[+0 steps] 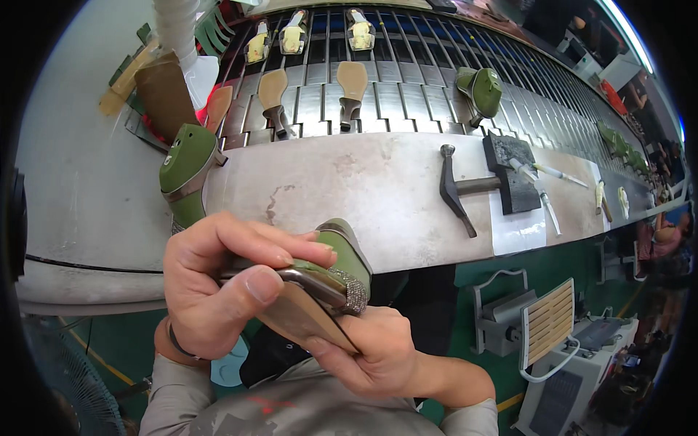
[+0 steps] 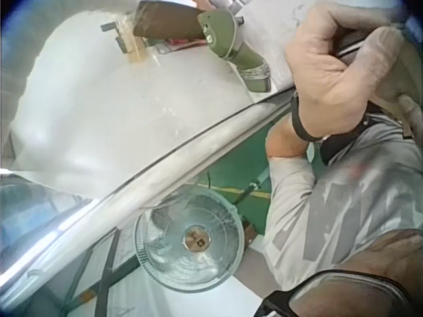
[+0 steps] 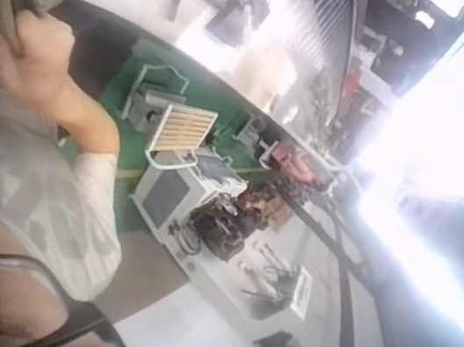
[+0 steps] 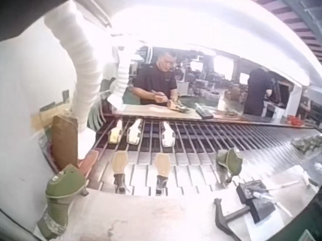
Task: The person attaches outsoles to heeled shoes on lasts by hand and taps around the edges and heels using a hammer to secure them.
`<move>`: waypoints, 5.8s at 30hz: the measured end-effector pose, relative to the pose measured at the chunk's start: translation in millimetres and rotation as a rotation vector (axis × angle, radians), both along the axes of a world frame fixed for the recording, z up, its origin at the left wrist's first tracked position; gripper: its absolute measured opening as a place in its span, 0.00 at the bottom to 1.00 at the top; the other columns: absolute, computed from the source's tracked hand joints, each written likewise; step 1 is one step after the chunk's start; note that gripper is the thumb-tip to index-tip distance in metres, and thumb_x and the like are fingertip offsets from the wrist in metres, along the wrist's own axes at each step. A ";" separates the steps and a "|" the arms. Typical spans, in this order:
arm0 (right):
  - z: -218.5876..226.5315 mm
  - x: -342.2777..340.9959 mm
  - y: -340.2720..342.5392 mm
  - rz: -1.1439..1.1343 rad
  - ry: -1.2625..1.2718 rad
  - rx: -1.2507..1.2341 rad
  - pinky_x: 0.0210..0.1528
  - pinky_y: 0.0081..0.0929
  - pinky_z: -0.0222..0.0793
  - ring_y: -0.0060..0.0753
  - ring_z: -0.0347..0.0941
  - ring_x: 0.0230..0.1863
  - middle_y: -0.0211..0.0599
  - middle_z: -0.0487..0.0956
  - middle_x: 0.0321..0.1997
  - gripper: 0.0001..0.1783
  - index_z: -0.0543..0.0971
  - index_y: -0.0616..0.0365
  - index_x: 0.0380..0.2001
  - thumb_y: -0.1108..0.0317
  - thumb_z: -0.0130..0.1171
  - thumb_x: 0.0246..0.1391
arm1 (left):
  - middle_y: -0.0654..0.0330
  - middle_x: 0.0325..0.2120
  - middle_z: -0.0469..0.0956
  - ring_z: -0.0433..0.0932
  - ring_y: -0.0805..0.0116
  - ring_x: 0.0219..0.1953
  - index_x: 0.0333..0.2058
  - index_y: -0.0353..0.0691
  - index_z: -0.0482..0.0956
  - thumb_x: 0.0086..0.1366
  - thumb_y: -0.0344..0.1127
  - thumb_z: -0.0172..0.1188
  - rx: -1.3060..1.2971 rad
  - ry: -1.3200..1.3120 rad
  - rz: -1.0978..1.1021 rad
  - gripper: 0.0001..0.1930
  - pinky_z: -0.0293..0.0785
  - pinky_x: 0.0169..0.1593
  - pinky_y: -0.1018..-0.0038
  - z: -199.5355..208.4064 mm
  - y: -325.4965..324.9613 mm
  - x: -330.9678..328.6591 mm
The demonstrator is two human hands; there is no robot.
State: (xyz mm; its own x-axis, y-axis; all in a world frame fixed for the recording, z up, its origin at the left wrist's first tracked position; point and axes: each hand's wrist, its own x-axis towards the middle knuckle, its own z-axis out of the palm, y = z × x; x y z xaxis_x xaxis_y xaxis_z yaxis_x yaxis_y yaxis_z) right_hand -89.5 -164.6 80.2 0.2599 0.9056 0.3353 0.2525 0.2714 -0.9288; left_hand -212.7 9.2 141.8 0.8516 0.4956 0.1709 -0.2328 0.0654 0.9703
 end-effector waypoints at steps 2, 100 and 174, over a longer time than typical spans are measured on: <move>-1.3 -4.9 4.0 -0.002 -0.035 -0.006 0.24 0.33 0.73 0.44 0.79 0.21 0.40 0.80 0.23 0.06 0.85 0.64 0.37 0.74 0.70 0.58 | 0.41 0.40 0.87 0.88 0.54 0.48 0.39 0.35 0.77 0.67 0.35 0.71 0.079 0.010 -0.011 0.12 0.80 0.61 0.56 3.0 2.8 -0.8; 55.1 114.9 2.8 -0.388 -0.096 -0.159 0.32 0.25 0.72 0.19 0.76 0.28 0.33 0.81 0.26 0.28 0.77 0.64 0.58 0.64 0.70 0.58 | 0.54 0.39 0.87 0.84 0.69 0.43 0.45 0.34 0.83 0.81 0.48 0.51 -0.095 -0.190 -0.037 0.22 0.76 0.50 0.71 -34.1 25.9 110.4; -36.7 82.7 96.5 -0.323 0.051 -0.483 0.32 0.19 0.73 0.15 0.77 0.28 0.33 0.83 0.25 0.18 0.85 0.69 0.38 0.60 0.73 0.61 | 0.62 0.34 0.84 0.79 0.77 0.38 0.43 0.31 0.86 0.83 0.53 0.49 0.290 -0.164 -0.076 0.28 0.76 0.44 0.79 -148.3 116.6 126.8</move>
